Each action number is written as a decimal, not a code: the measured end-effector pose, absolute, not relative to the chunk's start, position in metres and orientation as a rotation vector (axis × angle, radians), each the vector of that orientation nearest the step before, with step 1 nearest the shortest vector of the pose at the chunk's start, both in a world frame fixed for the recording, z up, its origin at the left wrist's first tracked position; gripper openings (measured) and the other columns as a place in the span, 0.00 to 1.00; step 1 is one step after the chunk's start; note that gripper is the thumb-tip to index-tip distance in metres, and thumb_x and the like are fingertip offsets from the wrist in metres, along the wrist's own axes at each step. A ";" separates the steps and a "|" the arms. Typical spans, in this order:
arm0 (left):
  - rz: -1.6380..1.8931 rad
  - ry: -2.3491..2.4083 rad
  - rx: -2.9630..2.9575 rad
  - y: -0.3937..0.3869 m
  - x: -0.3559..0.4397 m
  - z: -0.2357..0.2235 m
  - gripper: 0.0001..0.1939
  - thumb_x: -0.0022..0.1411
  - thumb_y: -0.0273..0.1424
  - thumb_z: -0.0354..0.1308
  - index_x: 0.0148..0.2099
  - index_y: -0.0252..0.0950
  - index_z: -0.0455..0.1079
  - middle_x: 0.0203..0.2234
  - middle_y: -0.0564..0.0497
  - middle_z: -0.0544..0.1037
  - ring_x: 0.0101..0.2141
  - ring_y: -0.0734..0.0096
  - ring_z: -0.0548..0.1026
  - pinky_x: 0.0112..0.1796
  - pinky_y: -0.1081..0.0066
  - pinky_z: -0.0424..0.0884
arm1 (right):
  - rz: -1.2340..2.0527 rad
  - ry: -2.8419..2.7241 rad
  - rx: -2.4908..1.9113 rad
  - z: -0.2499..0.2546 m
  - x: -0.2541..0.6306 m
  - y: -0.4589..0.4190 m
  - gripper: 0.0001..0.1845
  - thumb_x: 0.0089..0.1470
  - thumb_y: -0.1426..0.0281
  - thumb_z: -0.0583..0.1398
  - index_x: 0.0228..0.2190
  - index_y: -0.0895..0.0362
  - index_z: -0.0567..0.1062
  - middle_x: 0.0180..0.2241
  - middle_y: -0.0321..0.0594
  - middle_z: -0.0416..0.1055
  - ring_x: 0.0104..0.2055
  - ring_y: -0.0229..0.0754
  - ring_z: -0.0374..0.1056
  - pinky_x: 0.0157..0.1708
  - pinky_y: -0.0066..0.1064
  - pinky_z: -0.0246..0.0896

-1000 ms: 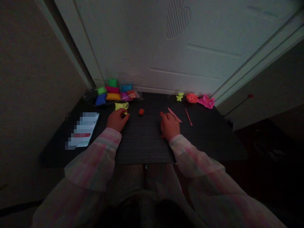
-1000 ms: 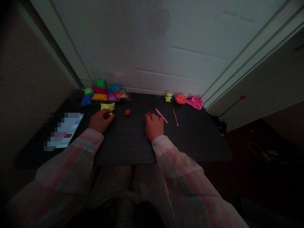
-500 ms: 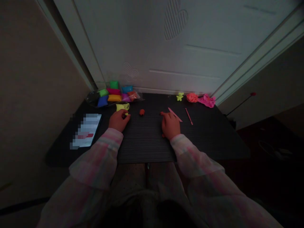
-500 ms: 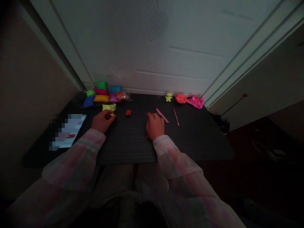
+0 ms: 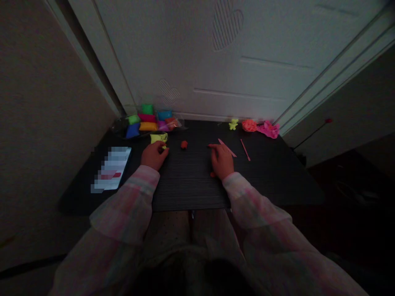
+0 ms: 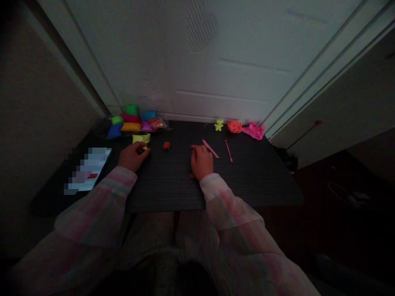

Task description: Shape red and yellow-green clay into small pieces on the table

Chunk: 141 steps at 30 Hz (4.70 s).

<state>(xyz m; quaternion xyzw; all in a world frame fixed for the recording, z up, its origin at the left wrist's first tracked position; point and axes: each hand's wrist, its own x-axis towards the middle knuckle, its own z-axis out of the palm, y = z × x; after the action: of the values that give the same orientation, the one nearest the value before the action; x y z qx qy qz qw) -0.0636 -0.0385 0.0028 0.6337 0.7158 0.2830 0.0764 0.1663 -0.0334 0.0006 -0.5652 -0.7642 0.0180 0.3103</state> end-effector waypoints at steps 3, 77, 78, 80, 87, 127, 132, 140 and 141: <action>0.873 2.140 1.906 -0.038 -0.064 0.001 0.14 0.50 0.36 0.50 0.38 0.34 0.67 0.29 0.49 0.73 0.31 0.68 0.70 0.34 0.71 0.64 | -0.105 -2.202 -1.534 0.004 0.159 -0.040 0.14 0.51 0.74 0.48 0.39 0.57 0.67 0.39 0.44 0.66 0.41 0.45 0.60 0.37 0.36 0.49; 0.894 2.086 1.889 -0.040 -0.064 -0.001 0.13 0.50 0.38 0.50 0.36 0.35 0.66 0.28 0.48 0.72 0.32 0.69 0.69 0.34 0.70 0.65 | 0.120 -1.969 -1.617 -0.004 0.168 -0.035 0.15 0.51 0.76 0.45 0.36 0.59 0.68 0.36 0.44 0.66 0.39 0.41 0.63 0.37 0.32 0.58; 0.890 2.087 1.893 -0.040 -0.064 -0.002 0.14 0.50 0.38 0.50 0.36 0.36 0.66 0.29 0.48 0.72 0.32 0.69 0.69 0.34 0.70 0.65 | 0.107 -1.954 -1.628 -0.004 0.169 -0.035 0.15 0.50 0.76 0.45 0.36 0.59 0.67 0.36 0.45 0.66 0.40 0.42 0.62 0.37 0.32 0.58; 0.885 2.093 1.906 -0.039 -0.064 -0.002 0.14 0.51 0.38 0.50 0.37 0.36 0.66 0.29 0.48 0.72 0.32 0.69 0.69 0.34 0.70 0.65 | 0.044 -2.006 -1.687 -0.004 0.169 -0.037 0.15 0.49 0.76 0.46 0.38 0.59 0.67 0.38 0.46 0.65 0.38 0.44 0.63 0.35 0.34 0.58; 0.881 2.092 1.901 -0.039 -0.063 0.000 0.14 0.50 0.38 0.50 0.37 0.35 0.66 0.28 0.48 0.72 0.31 0.69 0.69 0.34 0.70 0.64 | -0.004 -2.101 -1.809 0.000 0.168 -0.041 0.16 0.48 0.76 0.47 0.38 0.57 0.68 0.40 0.47 0.64 0.37 0.45 0.63 0.32 0.35 0.58; 0.745 2.105 2.015 -0.037 -0.063 0.005 0.16 0.51 0.40 0.49 0.33 0.34 0.69 0.29 0.48 0.73 0.32 0.67 0.68 0.35 0.69 0.63 | 0.549 -2.454 -1.024 0.004 0.223 -0.052 0.12 0.43 0.64 0.59 0.33 0.55 0.72 0.40 0.42 0.67 0.43 0.42 0.62 0.44 0.39 0.56; 0.778 2.100 2.002 -0.037 -0.063 0.004 0.15 0.51 0.39 0.50 0.34 0.34 0.69 0.31 0.48 0.73 0.33 0.67 0.68 0.35 0.69 0.63 | 0.511 -2.440 -1.042 0.003 0.221 -0.054 0.13 0.43 0.64 0.59 0.33 0.55 0.71 0.39 0.40 0.67 0.42 0.41 0.62 0.43 0.38 0.56; 0.806 2.114 1.984 -0.036 -0.065 0.002 0.15 0.50 0.39 0.50 0.34 0.34 0.69 0.30 0.48 0.74 0.32 0.67 0.69 0.35 0.69 0.63 | 0.498 -2.396 -1.122 0.001 0.216 -0.056 0.09 0.45 0.64 0.57 0.29 0.55 0.72 0.37 0.38 0.68 0.39 0.40 0.62 0.42 0.37 0.56; 0.808 2.114 1.980 -0.036 -0.065 0.003 0.15 0.50 0.39 0.50 0.34 0.34 0.69 0.30 0.48 0.74 0.32 0.67 0.69 0.35 0.69 0.63 | 0.501 -2.395 -1.120 0.001 0.216 -0.056 0.09 0.45 0.64 0.57 0.29 0.55 0.72 0.37 0.38 0.68 0.39 0.40 0.62 0.42 0.37 0.55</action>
<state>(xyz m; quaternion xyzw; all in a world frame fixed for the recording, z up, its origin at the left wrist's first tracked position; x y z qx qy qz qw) -0.0651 -0.0364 0.0025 0.6570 0.7014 0.2680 0.0673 0.2161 -0.0561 0.0012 -0.4055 -0.8676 0.1815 0.2233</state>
